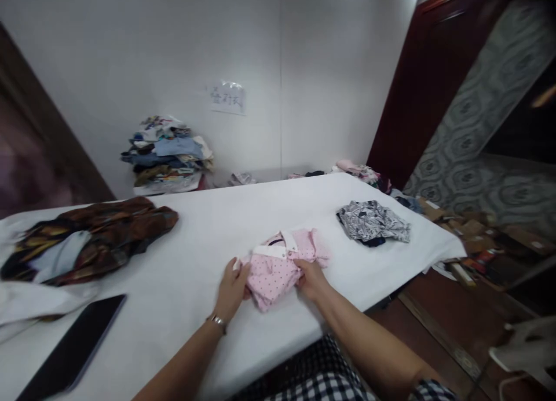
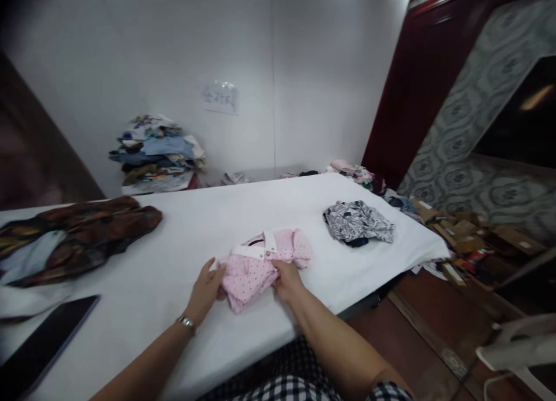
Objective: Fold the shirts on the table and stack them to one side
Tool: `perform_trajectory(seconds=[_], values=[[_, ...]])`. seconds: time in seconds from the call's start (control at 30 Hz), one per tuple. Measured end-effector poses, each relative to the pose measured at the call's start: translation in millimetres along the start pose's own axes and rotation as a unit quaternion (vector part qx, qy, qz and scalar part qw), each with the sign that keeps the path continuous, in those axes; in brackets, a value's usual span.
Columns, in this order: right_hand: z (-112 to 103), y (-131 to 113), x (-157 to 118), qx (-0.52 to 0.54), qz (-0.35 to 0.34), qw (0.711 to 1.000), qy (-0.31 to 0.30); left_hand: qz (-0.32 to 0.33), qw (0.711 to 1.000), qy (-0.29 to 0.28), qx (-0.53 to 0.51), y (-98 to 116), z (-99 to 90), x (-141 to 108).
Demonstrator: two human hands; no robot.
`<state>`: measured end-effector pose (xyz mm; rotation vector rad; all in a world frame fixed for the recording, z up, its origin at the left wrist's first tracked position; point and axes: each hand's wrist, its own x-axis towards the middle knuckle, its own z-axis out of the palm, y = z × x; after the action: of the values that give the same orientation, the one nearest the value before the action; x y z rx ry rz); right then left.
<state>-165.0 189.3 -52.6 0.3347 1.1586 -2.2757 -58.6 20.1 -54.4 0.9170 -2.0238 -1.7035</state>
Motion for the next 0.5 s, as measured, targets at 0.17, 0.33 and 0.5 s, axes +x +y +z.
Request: perform_trajectory(seconds=[0.17,0.33,0.5], values=[[-3.1,-62.2,-3.7,-0.015,-0.155,0.987,-0.041,0.042,0.999,0.003,0.001,-10.0,-1.9,5.0],[-24.7,-180.3,5.8,-0.033,-0.308,0.950,-0.033,0.032,0.999,0.000,0.023,-8.9,0.9,5.6],[-83.9,-259.3,41.4,-0.054,-0.278,0.947,0.153,0.029,0.999,0.002,0.026,-8.3,2.1,7.5]])
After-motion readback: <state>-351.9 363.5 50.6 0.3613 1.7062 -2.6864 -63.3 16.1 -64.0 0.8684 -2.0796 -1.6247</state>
